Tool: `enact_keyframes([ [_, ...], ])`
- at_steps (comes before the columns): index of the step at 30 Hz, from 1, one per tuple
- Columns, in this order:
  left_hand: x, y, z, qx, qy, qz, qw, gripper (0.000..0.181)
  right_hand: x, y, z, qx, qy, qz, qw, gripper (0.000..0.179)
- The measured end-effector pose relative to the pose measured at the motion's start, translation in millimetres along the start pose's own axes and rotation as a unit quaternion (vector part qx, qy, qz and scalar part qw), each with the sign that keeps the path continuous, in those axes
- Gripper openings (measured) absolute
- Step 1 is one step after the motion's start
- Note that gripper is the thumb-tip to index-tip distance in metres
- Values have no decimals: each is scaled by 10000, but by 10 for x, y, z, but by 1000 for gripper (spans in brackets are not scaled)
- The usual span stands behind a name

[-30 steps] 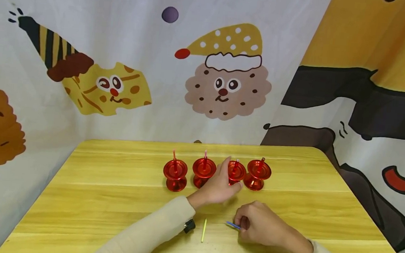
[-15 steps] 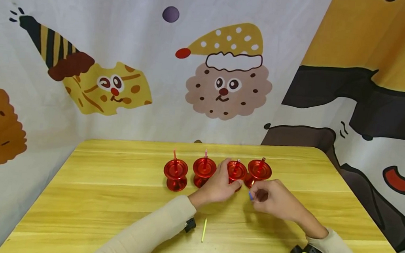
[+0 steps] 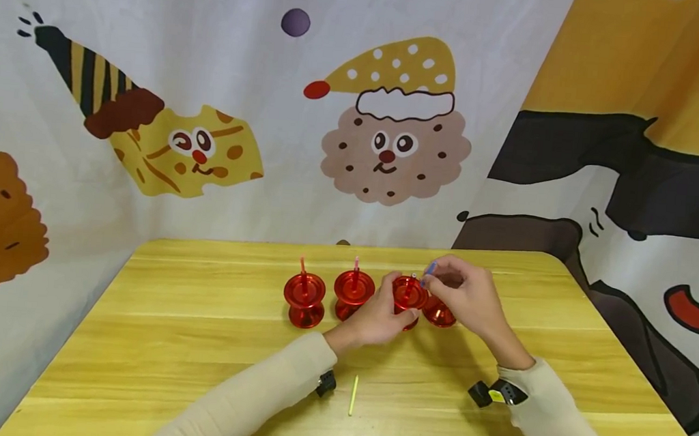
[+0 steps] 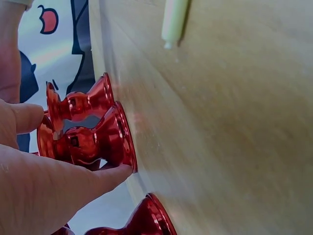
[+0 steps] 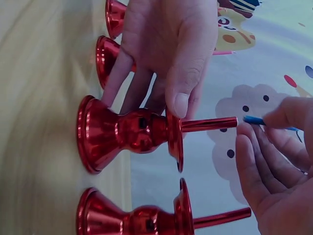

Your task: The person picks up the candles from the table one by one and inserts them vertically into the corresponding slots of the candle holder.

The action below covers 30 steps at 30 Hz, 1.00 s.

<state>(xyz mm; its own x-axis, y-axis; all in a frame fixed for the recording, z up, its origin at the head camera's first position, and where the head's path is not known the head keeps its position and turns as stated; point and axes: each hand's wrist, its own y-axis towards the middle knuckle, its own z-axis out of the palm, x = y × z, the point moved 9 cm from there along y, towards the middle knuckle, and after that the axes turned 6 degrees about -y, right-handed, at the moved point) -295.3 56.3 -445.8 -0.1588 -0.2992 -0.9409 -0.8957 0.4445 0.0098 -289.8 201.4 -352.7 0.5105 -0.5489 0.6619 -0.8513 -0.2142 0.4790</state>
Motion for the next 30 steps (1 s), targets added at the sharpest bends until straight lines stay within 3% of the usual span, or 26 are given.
enact_keyframes([
  [9, 1, -11, 9, 98, -127, -23, 9999, 81, 40, 96, 37, -484, -178, -281, 9983, 5],
  [30, -5, -32, -7, 78, -46, -98, 9999, 82, 117, 144, 88, -351, -626, -718, 9948, 7],
])
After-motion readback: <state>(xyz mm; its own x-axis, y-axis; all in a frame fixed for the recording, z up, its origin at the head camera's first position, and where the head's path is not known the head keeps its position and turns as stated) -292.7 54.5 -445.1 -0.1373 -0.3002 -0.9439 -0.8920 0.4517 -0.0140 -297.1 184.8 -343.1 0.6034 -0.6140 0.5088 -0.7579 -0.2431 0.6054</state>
